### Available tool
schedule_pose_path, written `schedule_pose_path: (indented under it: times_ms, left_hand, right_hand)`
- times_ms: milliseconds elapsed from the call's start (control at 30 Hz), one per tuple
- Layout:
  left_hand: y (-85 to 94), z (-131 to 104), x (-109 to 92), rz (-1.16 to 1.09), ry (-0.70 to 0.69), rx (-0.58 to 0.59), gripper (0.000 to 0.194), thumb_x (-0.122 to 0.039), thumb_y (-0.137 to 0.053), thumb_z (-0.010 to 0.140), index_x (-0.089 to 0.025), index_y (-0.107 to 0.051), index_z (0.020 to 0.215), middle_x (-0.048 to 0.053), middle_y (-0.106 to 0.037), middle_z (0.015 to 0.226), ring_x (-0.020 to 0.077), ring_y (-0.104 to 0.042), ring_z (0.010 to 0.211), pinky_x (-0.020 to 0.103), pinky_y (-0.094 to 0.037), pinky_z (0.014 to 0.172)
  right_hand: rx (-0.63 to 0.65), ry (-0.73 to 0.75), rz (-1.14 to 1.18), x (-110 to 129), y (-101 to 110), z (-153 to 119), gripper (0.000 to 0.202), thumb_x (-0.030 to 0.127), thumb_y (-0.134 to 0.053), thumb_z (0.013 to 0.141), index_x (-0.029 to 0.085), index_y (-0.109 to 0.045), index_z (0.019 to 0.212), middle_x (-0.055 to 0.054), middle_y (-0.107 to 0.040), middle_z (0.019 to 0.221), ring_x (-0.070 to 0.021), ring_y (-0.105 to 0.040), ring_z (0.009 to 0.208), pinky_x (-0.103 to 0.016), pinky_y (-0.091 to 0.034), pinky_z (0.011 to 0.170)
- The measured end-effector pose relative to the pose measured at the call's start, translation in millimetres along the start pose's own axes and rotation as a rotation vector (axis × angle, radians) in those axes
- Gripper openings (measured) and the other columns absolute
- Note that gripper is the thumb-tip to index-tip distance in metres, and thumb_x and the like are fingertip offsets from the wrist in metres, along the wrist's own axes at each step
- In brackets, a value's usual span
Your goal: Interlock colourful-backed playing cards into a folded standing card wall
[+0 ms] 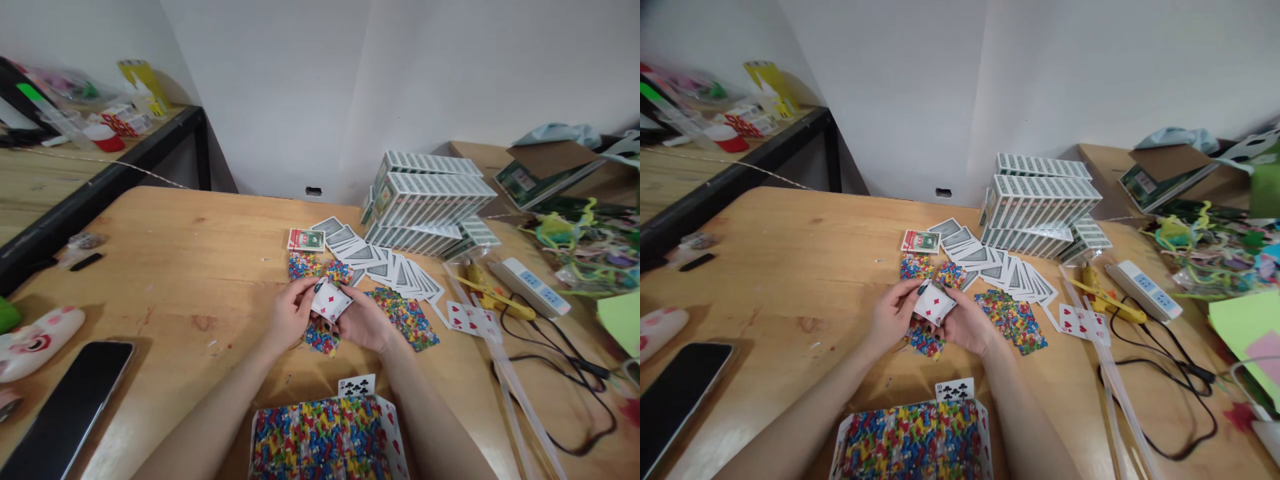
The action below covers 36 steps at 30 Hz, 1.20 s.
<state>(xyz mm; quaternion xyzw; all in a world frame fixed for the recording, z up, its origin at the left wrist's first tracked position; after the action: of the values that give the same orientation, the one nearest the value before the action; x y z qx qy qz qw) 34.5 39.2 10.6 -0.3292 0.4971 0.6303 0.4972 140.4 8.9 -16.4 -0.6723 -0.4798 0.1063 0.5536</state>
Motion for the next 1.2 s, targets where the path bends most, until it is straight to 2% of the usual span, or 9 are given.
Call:
schedule_pose_path:
  times_ms: [167, 300, 433, 633, 767, 867, 1033, 1100, 1200]
  left_hand:
    - [2.9, -1, -14, 0.156, -0.151, -0.017, 0.023, -0.018, -0.048, 0.083, -0.02, -0.06, 0.102, 0.005, -0.066, 0.096, 0.0151, -0.061, 0.087, 0.028, -0.05, 0.079]
    - [2.4, -2, -17, 0.174, -0.186, -0.006, 0.025, -0.016, -0.046, 0.084, -0.021, -0.059, 0.103, 0.005, -0.066, 0.097, 0.015, -0.061, 0.088, 0.028, -0.049, 0.079]
    - [4.3, 0, -10, 0.07, -0.112, -0.02, 0.023, -0.019, -0.045, 0.084, -0.02, -0.06, 0.101, 0.005, -0.066, 0.097, 0.0152, -0.062, 0.086, 0.027, -0.051, 0.076]
    - [3.1, 4, -2, -0.089, 0.004, 0.072, 0.023, -0.024, -0.051, 0.082, -0.02, -0.061, 0.102, 0.006, -0.066, 0.097, 0.0162, -0.063, 0.085, 0.028, -0.052, 0.075]
    - [8.8, 2, 0, -0.053, -0.003, -0.005, 0.023, -0.023, -0.051, 0.082, -0.02, -0.06, 0.102, 0.007, -0.063, 0.101, 0.016, -0.061, 0.087, 0.028, -0.052, 0.075]
    - [15.3, 3, 0, -0.042, 0.008, -0.104, 0.026, -0.022, -0.048, 0.083, -0.02, -0.057, 0.108, 0.007, -0.06, 0.104, 0.0159, -0.059, 0.092, 0.029, -0.051, 0.078]
    - [28.0, 9, 12, -0.218, 0.156, -0.276, 0.034, -0.021, -0.048, 0.082, -0.018, -0.049, 0.115, 0.009, -0.059, 0.105, 0.0126, -0.061, 0.077, 0.023, -0.053, 0.063]
    - [28.6, 11, 17, -0.239, 0.182, -0.282, 0.032, -0.022, -0.051, 0.08, -0.017, -0.05, 0.112, 0.008, -0.058, 0.103, 0.0134, -0.061, 0.078, 0.024, -0.054, 0.064]
    - [23.3, 10, 19, -0.211, 0.165, -0.215, 0.025, -0.024, -0.051, 0.081, -0.016, -0.053, 0.104, 0.008, -0.057, 0.099, 0.0154, -0.06, 0.084, 0.027, -0.054, 0.069]
  right_hand:
    - [-0.041, 0.011, 0.015, 1, 0, -1, 0.027, 0.035, -0.046, 0.081, 0.015, -0.057, 0.096, -0.003, -0.066, 0.074, -0.0134, -0.057, 0.058, -0.023, -0.041, 0.054]
    - [-0.072, 0.076, 0.015, 3, 1, -2, 0.027, 0.029, -0.052, 0.076, 0.017, -0.057, 0.099, -0.002, -0.067, 0.077, -0.0137, -0.057, 0.059, -0.024, -0.04, 0.053]
    - [-0.078, 0.175, -0.057, 6, 2, -4, 0.035, 0.02, -0.06, 0.07, 0.02, -0.056, 0.105, -0.001, -0.066, 0.085, -0.0124, -0.057, 0.063, -0.023, -0.041, 0.055]
    - [-0.058, 0.243, -0.198, 7, 3, -9, 0.036, 0.017, -0.065, 0.068, 0.018, -0.058, 0.103, -0.003, -0.067, 0.084, -0.0116, -0.058, 0.062, -0.023, -0.044, 0.056]
    - [0.025, 0.2, -0.31, 4, -2, -9, 0.028, 0.019, -0.066, 0.069, 0.016, -0.059, 0.096, -0.006, -0.066, 0.085, -0.0152, -0.061, 0.065, -0.029, -0.049, 0.058]
    - [0.083, 0.163, -0.353, 2, -8, -10, 0.027, 0.022, -0.063, 0.072, 0.016, -0.059, 0.098, -0.008, -0.065, 0.093, -0.0178, -0.062, 0.072, -0.035, -0.051, 0.064]
    - [0.068, 0.208, -0.341, 7, -13, -10, 0.032, 0.027, -0.058, 0.075, 0.016, -0.057, 0.105, -0.01, -0.06, 0.106, -0.0203, -0.061, 0.08, -0.038, -0.05, 0.07]
    - [0.047, 0.242, -0.268, 11, -11, -8, 0.033, 0.033, -0.055, 0.076, 0.017, -0.057, 0.104, -0.009, -0.062, 0.101, -0.0214, -0.06, 0.082, -0.04, -0.049, 0.073]
    - [0.017, 0.281, -0.153, 16, -8, -7, 0.037, 0.044, -0.047, 0.078, 0.016, -0.058, 0.099, -0.008, -0.063, 0.092, -0.0224, -0.06, 0.084, -0.041, -0.047, 0.075]
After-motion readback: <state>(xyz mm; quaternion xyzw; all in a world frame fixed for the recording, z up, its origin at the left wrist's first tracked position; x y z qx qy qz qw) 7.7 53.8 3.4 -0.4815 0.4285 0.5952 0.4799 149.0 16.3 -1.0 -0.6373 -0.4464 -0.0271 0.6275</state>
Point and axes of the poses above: each hand's wrist, its own z-axis towards the middle knuckle, its own y-axis out of the back of the hand, x = y × z, the point moved 7 cm from there along z, towards the middle knuckle
